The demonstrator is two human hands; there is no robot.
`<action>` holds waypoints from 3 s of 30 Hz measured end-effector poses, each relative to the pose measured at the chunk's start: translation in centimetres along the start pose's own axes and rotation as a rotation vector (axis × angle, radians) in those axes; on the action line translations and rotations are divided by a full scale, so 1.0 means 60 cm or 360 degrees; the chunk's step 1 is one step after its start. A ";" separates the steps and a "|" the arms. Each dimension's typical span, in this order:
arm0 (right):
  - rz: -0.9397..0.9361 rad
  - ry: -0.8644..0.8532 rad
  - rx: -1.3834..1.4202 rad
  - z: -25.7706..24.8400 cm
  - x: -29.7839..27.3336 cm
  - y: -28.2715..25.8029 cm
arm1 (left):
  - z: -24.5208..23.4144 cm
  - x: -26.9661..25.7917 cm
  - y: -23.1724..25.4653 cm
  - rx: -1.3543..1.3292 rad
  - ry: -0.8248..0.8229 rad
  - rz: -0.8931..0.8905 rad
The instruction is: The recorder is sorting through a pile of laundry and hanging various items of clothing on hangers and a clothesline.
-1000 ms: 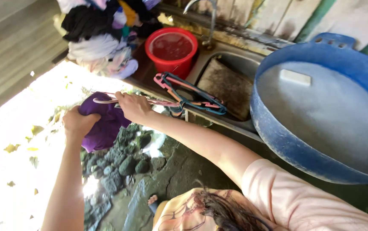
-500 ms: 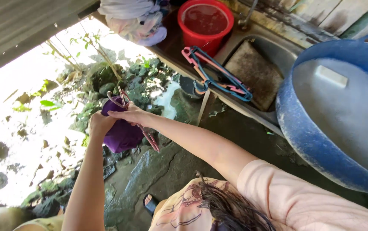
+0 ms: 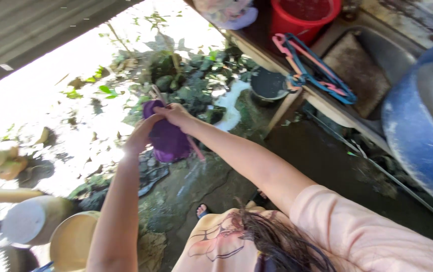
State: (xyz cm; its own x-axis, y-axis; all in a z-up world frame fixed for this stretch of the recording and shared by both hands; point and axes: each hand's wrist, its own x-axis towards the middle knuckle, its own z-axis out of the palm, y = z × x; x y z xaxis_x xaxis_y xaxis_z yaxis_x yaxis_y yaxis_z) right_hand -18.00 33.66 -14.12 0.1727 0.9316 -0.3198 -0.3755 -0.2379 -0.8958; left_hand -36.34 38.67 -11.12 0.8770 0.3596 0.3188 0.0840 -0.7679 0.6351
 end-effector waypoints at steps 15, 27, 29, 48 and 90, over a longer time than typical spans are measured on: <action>-0.0016 -0.0033 -0.0598 0.098 -0.077 -0.079 | -0.109 -0.085 -0.010 -0.1610 0.0900 -0.1503; -0.0266 0.0021 -0.0812 0.097 -0.040 0.003 | 0.010 -0.097 -0.006 -0.1084 0.1135 -0.1757; -0.0242 0.0029 -0.0879 0.105 -0.032 0.014 | 0.015 -0.088 0.008 -0.0908 0.1217 -0.1751; 0.0159 -0.0472 -0.0367 0.183 0.051 0.090 | 0.009 -0.112 0.011 -0.0290 0.1680 -0.1767; -0.0015 -0.1077 -0.0027 0.061 0.045 -0.069 | -0.058 -0.138 0.101 -0.0253 0.1074 -0.1274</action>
State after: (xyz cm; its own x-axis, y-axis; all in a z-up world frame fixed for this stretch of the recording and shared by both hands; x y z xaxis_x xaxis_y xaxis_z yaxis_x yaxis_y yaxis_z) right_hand -19.33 38.19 -10.15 -0.4342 0.8993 -0.0530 -0.3617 -0.2279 -0.9040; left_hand -44.75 32.89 -7.47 0.1448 0.9876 0.0608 0.4155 -0.1165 0.9021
